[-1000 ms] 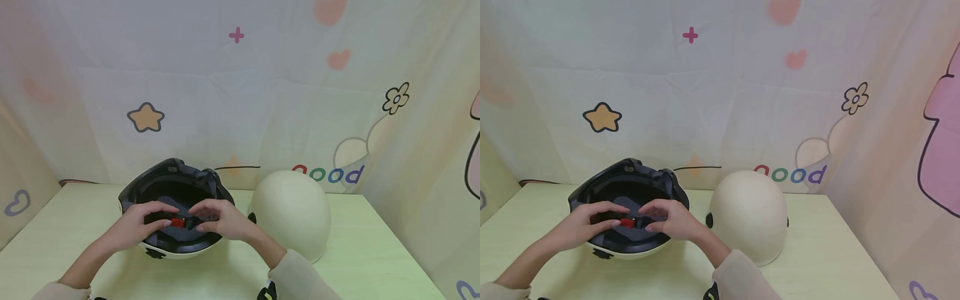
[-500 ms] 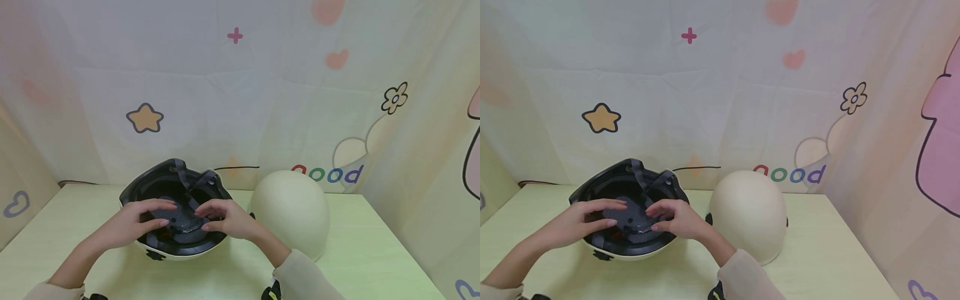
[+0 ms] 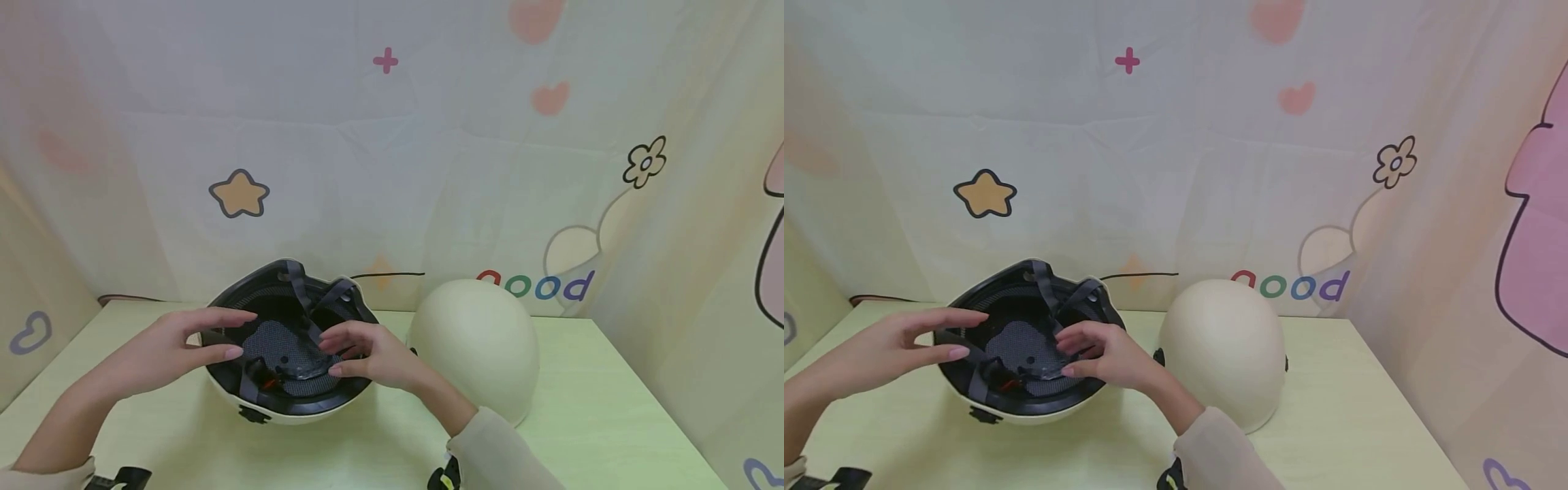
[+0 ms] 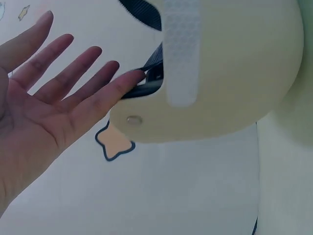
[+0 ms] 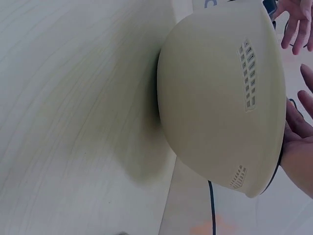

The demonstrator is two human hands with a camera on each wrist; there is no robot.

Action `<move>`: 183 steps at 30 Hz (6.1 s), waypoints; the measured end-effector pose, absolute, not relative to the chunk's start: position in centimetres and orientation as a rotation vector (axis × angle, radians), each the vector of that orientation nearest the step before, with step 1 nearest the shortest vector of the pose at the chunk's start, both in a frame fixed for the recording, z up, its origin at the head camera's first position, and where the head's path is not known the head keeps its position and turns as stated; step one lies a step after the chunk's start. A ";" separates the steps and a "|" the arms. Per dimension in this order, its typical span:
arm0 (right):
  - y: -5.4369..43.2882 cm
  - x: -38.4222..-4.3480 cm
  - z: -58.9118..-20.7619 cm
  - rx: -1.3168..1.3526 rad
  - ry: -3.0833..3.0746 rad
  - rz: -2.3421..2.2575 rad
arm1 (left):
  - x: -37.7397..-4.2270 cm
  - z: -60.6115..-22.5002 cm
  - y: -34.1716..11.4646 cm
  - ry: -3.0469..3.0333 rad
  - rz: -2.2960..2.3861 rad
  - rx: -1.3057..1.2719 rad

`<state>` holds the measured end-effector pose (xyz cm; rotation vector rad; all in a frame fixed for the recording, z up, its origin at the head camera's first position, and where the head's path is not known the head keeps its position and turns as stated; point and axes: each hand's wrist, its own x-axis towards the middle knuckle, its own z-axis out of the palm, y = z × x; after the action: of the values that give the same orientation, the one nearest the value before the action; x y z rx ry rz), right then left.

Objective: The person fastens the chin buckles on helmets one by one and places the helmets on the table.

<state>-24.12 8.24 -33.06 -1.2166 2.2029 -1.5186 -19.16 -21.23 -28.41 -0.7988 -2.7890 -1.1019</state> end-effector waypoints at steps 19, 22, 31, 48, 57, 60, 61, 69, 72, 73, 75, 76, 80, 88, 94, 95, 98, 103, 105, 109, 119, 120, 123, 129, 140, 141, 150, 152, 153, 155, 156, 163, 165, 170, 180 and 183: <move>6.3 -21.3 -33.1 -1.257 2.211 -1.288 | -19.5 -34.7 -27.9 -2.660 -1.340 -0.590; 6.2 -21.2 -33.3 -1.303 2.233 -1.265 | -19.5 -35.4 -27.5 -2.625 -1.411 -0.633; 7.2 -21.6 -34.2 -1.384 2.276 -1.230 | -20.3 -35.9 -26.1 -2.525 -1.503 -0.715; 8.5 -21.6 -34.3 -1.355 2.392 -1.053 | -21.1 -36.4 -24.8 -2.505 -1.472 -0.637; 8.8 -22.0 -34.9 -1.534 2.419 -1.083 | -21.1 -36.5 -24.5 -2.515 -1.456 -0.615; 8.9 -22.2 -34.9 -1.552 2.404 -1.145 | -21.2 -36.7 -24.6 -2.498 -1.510 -0.653; 9.0 -22.2 -34.8 -1.546 2.391 -1.172 | -21.3 -36.8 -24.5 -2.491 -1.533 -0.665; 9.4 -22.1 -33.7 -1.369 2.299 -1.422 | -21.1 -37.5 -24.2 -2.511 -1.615 -0.693; 9.5 -22.1 -33.2 -1.310 2.286 -1.501 | -21.0 -37.6 -24.0 -2.490 -1.662 -0.714; 9.5 -22.1 -33.1 -1.298 2.278 -1.527 | -21.0 -37.6 -24.0 -2.485 -1.672 -0.718; 9.5 -22.1 -32.9 -1.284 2.247 -1.583 | -21.0 -37.7 -24.0 -2.473 -1.692 -0.735; 9.5 -22.1 -32.8 -1.267 2.222 -1.618 | -21.0 -37.6 -24.0 -2.466 -1.702 -0.745; 9.5 -22.1 -32.6 -1.186 2.125 -1.743 | -20.8 -37.6 -24.1 -2.422 -1.756 -0.809; 9.9 -22.1 -32.0 -1.025 2.091 -1.791 | -20.6 -37.3 -23.8 -2.391 -1.767 -0.849; 10.0 -22.2 -31.4 -1.004 2.123 -1.736 | -20.7 -37.4 -23.5 -2.398 -1.744 -0.796; 10.0 -22.2 -31.3 -1.008 2.130 -1.724 | -20.7 -37.4 -23.4 -2.399 -1.740 -0.787; 10.3 -22.4 -31.2 -1.050 2.154 -1.683 | -20.7 -37.5 -23.2 -2.398 -1.729 -0.764; 10.7 -22.6 -30.9 -1.130 2.110 -1.637 | -20.7 -37.5 -22.8 -2.383 -1.719 -0.751; 10.9 -22.7 -30.8 -1.140 2.082 -1.620 | -20.8 -37.5 -22.8 -2.375 -1.715 -0.752; 11.1 -22.8 -30.5 -1.124 2.059 -1.582 | -20.8 -37.7 -22.7 -2.361 -1.719 -0.759; 10.9 -22.8 -30.3 -1.076 2.057 -1.596 | -20.7 -37.8 -22.7 -2.341 -1.755 -0.751; 10.9 -22.8 -30.3 -1.086 2.071 -1.597 | -20.7 -37.7 -22.6 -2.343 -1.754 -0.748; 10.9 -22.8 -30.3 -1.113 2.106 -1.607 | -20.6 -37.4 -22.5 -2.345 -1.764 -0.734; 11.5 -22.7 -29.9 -1.044 2.201 -1.625 | -20.8 -36.5 -22.0 -2.346 -1.753 -0.701; 12.3 -22.8 -29.8 -0.969 2.182 -1.699 | -21.8 -37.4 -21.7 -2.360 -1.834 -0.798; 12.3 -22.8 -29.8 -0.972 2.181 -1.703 | -22.0 -37.8 -21.8 -2.369 -1.852 -0.802; 12.6 -22.7 -29.8 -0.965 2.175 -1.728 | -22.3 -39.7 -21.4 -2.386 -1.976 -0.769; 12.7 -22.7 -29.7 -0.942 2.198 -1.735 | -22.2 -39.6 -21.2 -2.380 -1.965 -0.736; 12.8 -22.7 -29.7 -0.926 2.209 -1.739 | -22.1 -39.5 -21.2 -2.373 -1.965 -0.722; 12.9 -22.7 -29.7 -0.892 2.222 -1.752 | -22.0 -39.2 -21.2 -2.355 -1.970 -0.701; 12.9 -22.7 -29.7 -0.871 2.224 -1.761 | -22.0 -39.1 -21.2 -2.342 -1.979 -0.697; 13.0 -22.8 -30.1 -0.783 2.158 -1.855 | -21.8 -38.1 -21.4 -2.322 -1.998 -0.706; 13.0 -22.8 -30.1 -0.782 2.132 -1.876 | -21.7 -37.9 -21.6 -2.326 -1.991 -0.709; 13.0 -22.7 -30.1 -0.761 2.097 -1.907 | -21.8 -37.8 -21.7 -2.321 -1.989 -0.723; 12.9 -23.1 -30.1 -0.805 2.103 -1.890 | -21.4 -38.0 -21.5 -2.244 -2.108 -0.723; 12.8 -23.1 -30.2 -0.787 2.076 -1.909 | -21.1 -37.8 -21.5 -2.265 -2.066 -0.678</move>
<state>-23.07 12.82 -30.22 -0.7875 2.0756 -1.9090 -21.14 -21.53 -37.83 -0.6784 -2.2653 -2.0662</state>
